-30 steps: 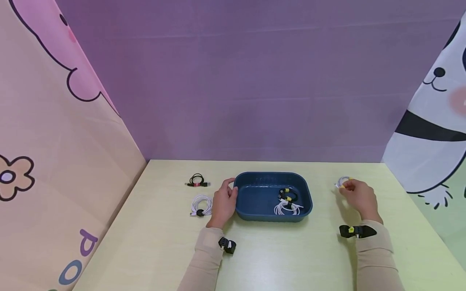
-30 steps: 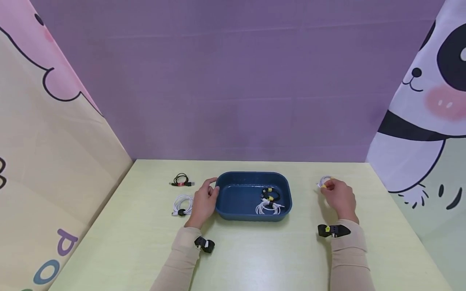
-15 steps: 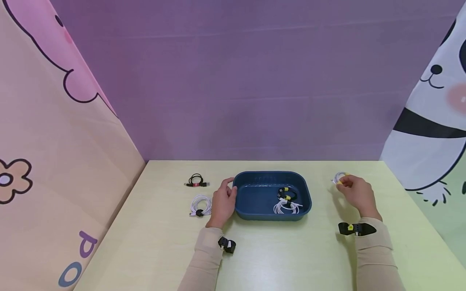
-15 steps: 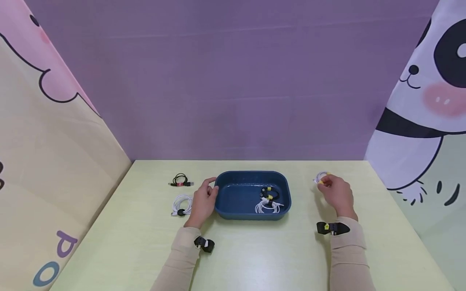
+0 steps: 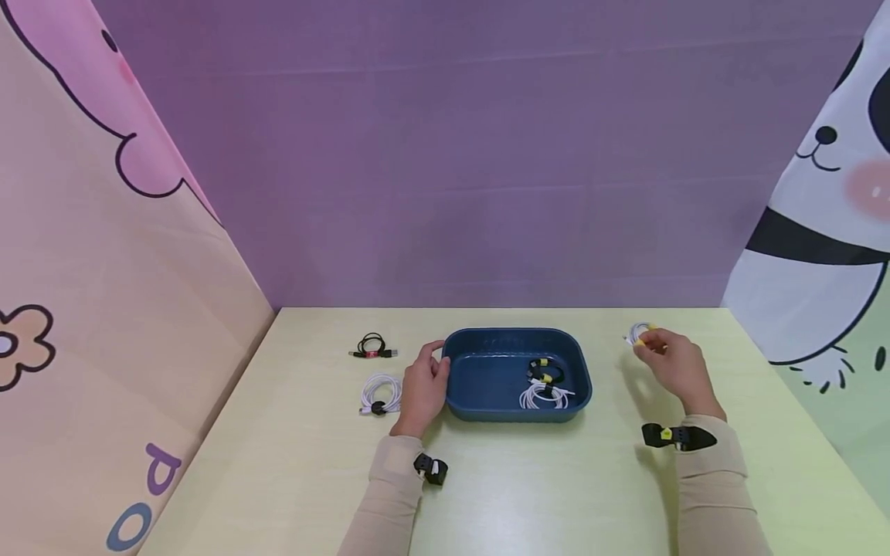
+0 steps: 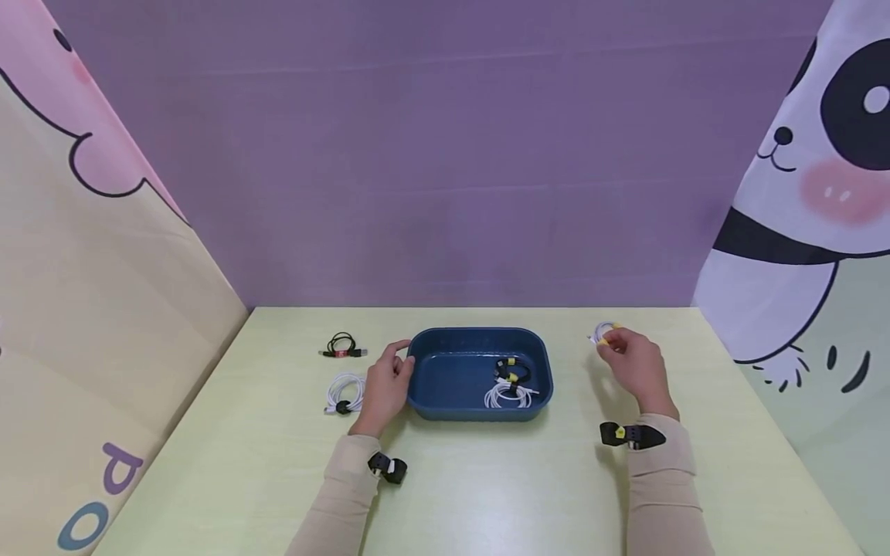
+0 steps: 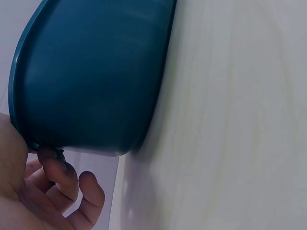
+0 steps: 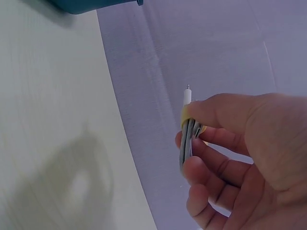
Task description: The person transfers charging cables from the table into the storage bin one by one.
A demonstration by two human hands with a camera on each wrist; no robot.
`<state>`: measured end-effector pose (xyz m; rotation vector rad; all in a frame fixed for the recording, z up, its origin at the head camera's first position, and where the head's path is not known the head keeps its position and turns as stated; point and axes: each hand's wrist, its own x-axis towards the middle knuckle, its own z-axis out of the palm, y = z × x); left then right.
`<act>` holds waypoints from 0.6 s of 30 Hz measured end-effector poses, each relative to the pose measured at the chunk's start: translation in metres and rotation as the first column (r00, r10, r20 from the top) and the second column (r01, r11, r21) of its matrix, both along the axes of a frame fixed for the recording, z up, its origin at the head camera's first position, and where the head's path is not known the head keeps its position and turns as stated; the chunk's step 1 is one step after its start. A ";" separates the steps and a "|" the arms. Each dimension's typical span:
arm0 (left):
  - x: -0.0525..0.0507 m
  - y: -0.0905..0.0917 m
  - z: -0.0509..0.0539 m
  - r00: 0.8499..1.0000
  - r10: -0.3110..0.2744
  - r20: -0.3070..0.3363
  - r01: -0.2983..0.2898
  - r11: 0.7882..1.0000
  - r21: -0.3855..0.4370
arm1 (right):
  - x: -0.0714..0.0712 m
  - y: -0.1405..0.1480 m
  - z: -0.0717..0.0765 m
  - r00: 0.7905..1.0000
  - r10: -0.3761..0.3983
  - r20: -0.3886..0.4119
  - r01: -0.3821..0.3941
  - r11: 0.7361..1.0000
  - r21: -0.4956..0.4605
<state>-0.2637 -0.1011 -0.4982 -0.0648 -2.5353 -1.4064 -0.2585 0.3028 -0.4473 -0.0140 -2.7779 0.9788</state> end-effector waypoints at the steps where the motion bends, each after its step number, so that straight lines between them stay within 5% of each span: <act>1: 0.000 0.000 0.000 1.000 0.000 -0.001 0.000 1.000 0.001 | 0.000 0.000 0.001 1.000 0.000 -0.003 0.000 1.000 -0.001; 18: 0.000 0.001 0.001 1.000 0.000 0.003 0.000 1.000 -0.008 | 0.000 -0.010 0.009 0.998 0.033 -0.057 -0.033 0.999 0.000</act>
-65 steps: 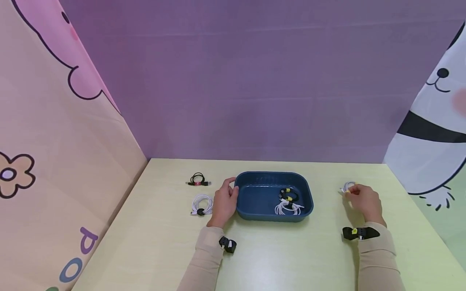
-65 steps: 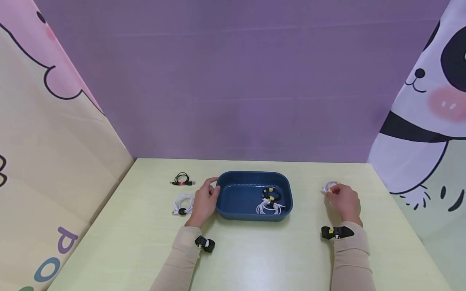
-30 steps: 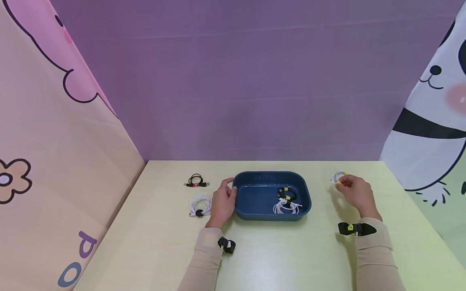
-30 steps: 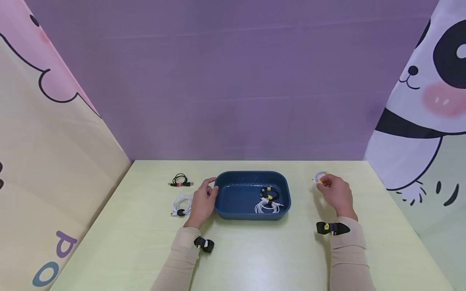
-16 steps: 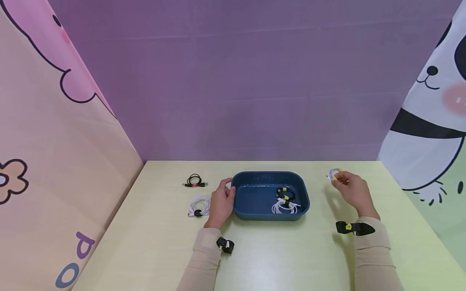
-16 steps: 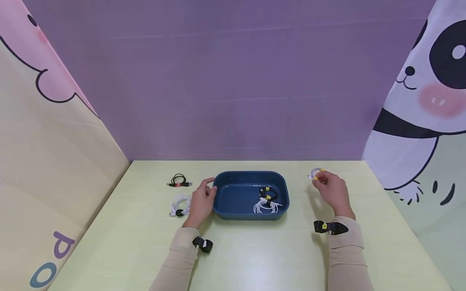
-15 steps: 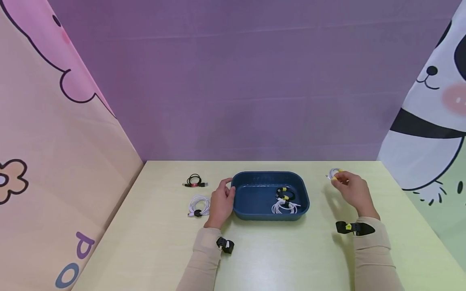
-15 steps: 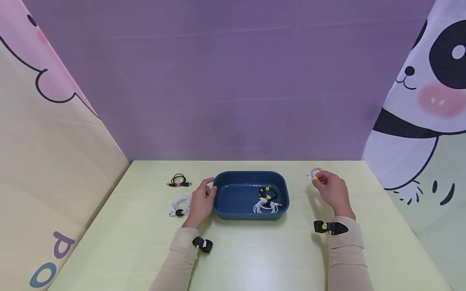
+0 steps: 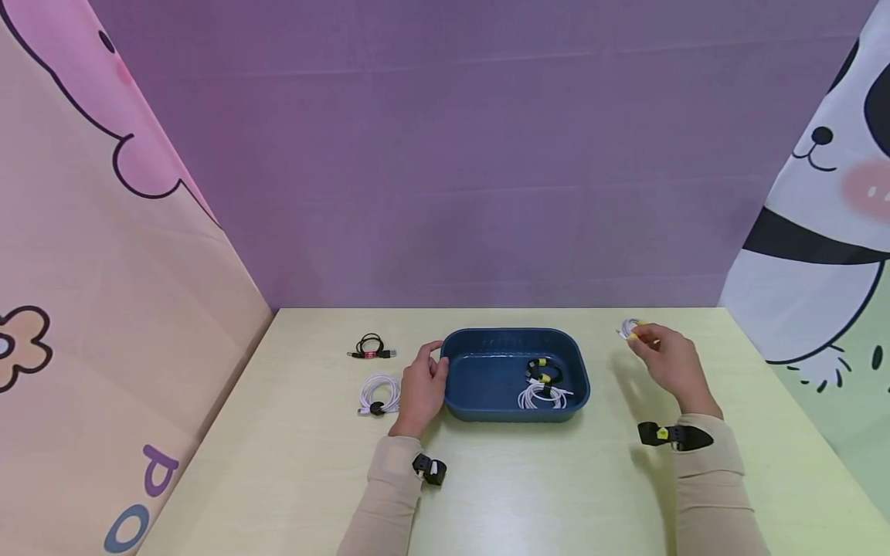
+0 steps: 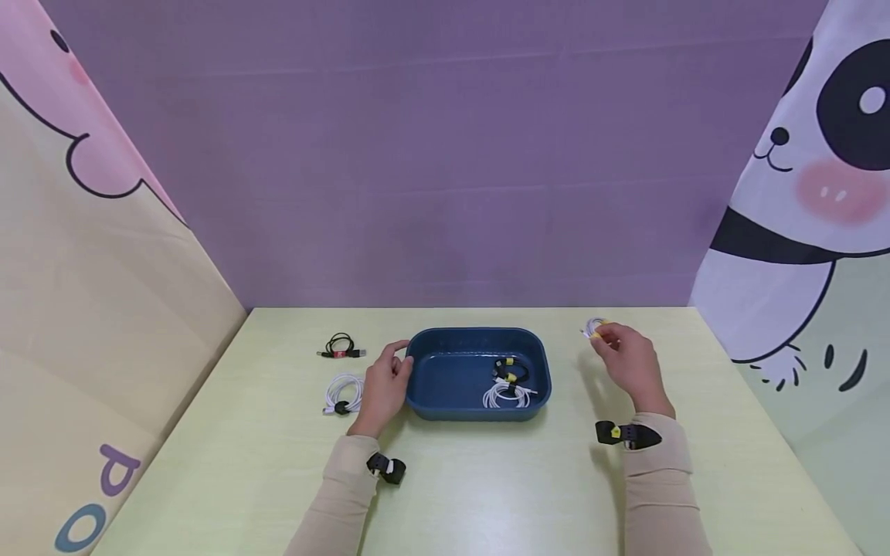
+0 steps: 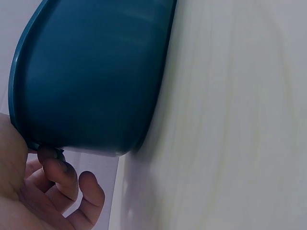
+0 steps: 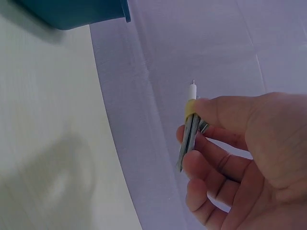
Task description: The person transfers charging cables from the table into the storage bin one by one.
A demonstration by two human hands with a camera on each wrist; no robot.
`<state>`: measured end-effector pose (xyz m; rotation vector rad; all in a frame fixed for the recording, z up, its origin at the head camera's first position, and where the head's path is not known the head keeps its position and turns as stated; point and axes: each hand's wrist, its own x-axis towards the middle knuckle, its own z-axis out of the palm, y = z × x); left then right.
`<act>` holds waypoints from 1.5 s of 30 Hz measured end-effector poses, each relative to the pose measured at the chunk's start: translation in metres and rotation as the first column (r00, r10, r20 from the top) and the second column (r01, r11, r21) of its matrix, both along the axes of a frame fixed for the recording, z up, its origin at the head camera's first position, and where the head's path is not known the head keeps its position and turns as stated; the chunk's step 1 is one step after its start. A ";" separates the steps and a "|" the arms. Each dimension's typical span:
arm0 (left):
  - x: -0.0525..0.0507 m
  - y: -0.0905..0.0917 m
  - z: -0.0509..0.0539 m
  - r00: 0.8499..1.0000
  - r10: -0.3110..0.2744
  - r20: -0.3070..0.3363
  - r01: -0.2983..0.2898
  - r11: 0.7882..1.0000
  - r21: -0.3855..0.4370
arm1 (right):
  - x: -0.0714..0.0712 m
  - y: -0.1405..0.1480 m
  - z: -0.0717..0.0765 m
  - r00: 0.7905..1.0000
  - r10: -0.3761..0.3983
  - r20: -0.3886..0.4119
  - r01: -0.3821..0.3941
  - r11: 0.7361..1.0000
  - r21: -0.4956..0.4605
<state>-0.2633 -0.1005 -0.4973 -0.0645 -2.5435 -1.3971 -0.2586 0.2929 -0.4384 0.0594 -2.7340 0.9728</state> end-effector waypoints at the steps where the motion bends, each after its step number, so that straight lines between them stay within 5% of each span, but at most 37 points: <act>1: 0.000 0.000 0.000 1.000 0.000 -0.004 0.000 1.000 -0.001 | 0.000 -0.001 0.000 1.000 0.003 -0.002 -0.003 1.000 -0.001; 45: 0.001 0.000 0.002 1.000 0.003 0.002 -0.003 1.000 0.008 | 0.002 -0.038 0.014 0.996 0.069 -0.061 -0.067 0.997 0.031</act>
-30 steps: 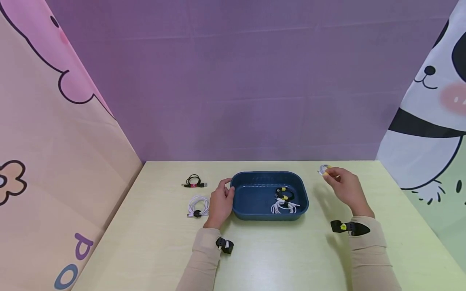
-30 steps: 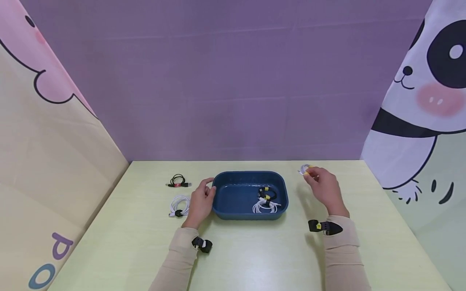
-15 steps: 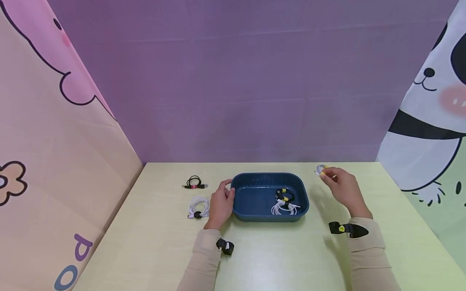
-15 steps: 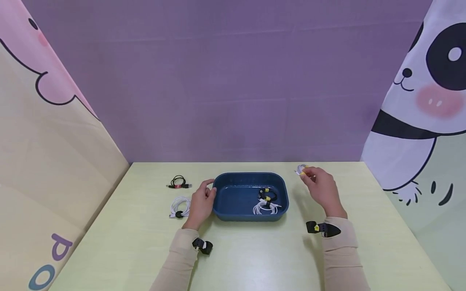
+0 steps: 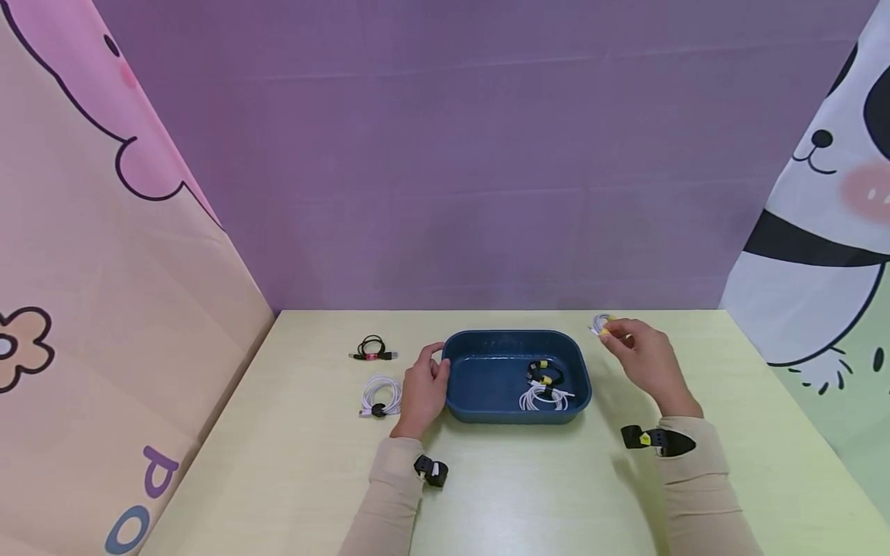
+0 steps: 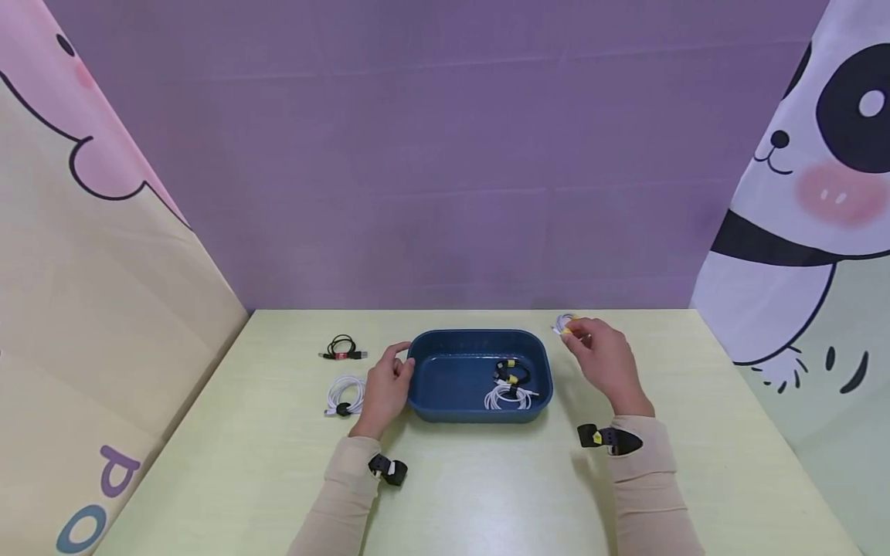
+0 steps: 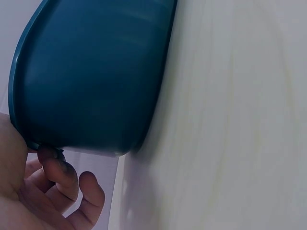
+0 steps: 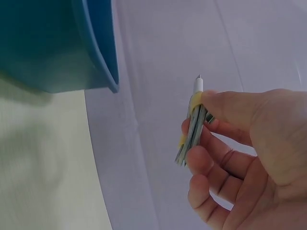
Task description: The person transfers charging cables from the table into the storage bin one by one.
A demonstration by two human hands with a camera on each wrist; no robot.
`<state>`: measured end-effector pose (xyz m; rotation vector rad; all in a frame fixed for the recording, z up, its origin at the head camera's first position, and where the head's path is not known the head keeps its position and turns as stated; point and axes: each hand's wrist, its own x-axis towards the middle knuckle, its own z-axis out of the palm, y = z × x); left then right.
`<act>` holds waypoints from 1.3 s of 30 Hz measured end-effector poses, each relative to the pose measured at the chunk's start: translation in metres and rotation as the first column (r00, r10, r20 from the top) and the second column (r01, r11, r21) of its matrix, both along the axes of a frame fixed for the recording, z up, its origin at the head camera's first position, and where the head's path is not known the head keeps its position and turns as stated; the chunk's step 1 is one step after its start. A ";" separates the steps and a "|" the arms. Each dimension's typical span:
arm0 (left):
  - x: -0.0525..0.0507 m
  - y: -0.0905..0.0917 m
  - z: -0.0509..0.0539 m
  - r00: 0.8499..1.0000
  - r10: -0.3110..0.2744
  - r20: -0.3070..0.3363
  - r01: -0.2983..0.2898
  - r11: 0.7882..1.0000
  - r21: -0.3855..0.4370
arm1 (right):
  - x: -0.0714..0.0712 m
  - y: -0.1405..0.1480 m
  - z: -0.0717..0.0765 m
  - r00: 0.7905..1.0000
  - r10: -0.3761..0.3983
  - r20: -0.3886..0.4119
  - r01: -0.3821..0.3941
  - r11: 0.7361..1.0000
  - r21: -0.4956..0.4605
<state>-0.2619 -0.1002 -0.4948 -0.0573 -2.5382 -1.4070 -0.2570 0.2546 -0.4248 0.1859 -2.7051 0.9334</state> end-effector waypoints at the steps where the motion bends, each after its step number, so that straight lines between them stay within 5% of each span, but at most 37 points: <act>1: 0.000 0.000 0.000 1.000 -0.001 -0.001 0.001 1.000 -0.002 | 0.000 -0.001 0.000 1.000 0.001 -0.002 -0.001 1.000 0.002; 39: 0.000 -0.001 -0.001 1.000 -0.005 -0.017 0.005 1.000 0.002 | 0.005 -0.026 0.005 0.998 0.058 -0.038 -0.056 0.997 0.046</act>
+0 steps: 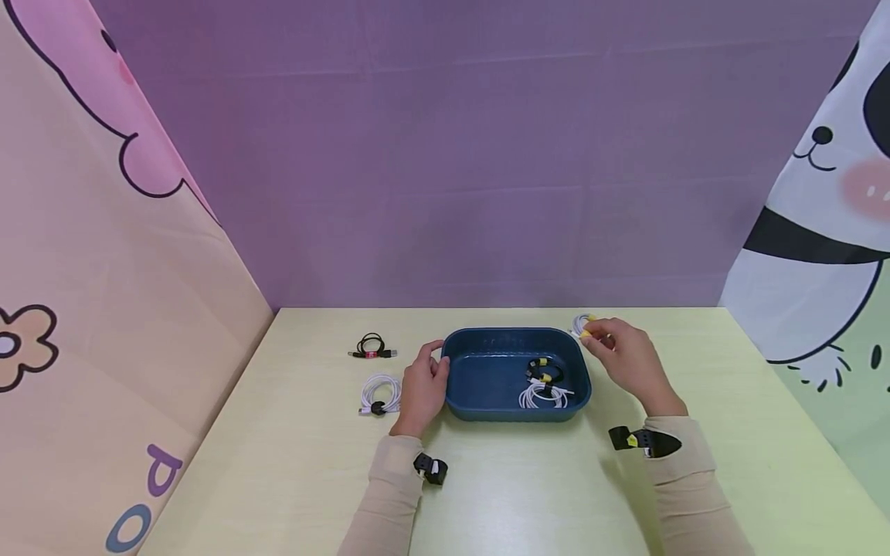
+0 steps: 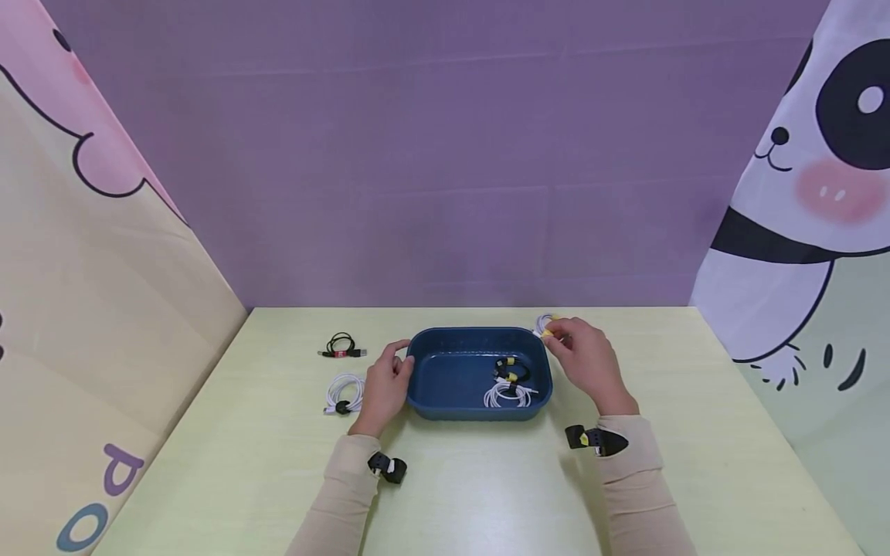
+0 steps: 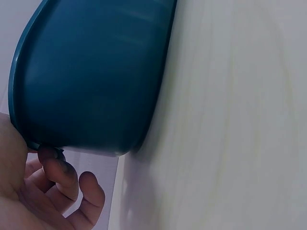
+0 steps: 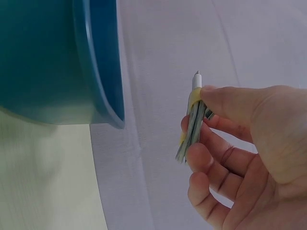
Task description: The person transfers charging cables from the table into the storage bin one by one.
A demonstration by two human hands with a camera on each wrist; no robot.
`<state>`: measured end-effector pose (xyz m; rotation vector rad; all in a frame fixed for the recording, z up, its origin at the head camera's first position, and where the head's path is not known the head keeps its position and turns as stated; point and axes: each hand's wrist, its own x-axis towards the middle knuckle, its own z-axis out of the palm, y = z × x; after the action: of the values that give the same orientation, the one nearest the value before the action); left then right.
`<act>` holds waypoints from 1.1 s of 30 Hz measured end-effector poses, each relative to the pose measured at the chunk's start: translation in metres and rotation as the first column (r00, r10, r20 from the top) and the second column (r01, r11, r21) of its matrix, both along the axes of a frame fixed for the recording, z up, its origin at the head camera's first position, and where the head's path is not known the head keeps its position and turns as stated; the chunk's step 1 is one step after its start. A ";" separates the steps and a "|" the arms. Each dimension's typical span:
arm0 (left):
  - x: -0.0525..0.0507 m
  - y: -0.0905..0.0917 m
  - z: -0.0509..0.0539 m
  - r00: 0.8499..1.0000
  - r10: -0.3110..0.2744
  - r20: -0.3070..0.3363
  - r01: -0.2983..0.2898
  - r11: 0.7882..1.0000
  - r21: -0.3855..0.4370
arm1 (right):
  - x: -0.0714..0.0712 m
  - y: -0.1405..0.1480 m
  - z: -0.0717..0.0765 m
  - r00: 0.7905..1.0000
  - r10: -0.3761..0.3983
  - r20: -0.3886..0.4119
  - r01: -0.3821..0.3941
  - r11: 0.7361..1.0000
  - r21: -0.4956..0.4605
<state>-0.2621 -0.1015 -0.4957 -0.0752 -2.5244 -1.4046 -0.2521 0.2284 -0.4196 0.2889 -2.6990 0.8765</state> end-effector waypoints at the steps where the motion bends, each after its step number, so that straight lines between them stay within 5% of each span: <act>1: 0.000 0.000 0.000 1.000 0.000 0.004 0.000 1.000 0.000 | 0.000 0.000 0.000 1.000 0.001 -0.001 -0.001 1.000 0.000; 33: -0.001 -0.002 0.000 1.000 0.007 0.031 -0.007 1.000 -0.009 | 0.000 -0.021 -0.004 0.997 0.069 0.037 -0.069 0.998 -0.006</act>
<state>-0.2629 -0.1031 -0.4956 -0.0471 -2.5536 -1.4022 -0.2525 0.2078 -0.4231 0.3697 -2.7355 0.9168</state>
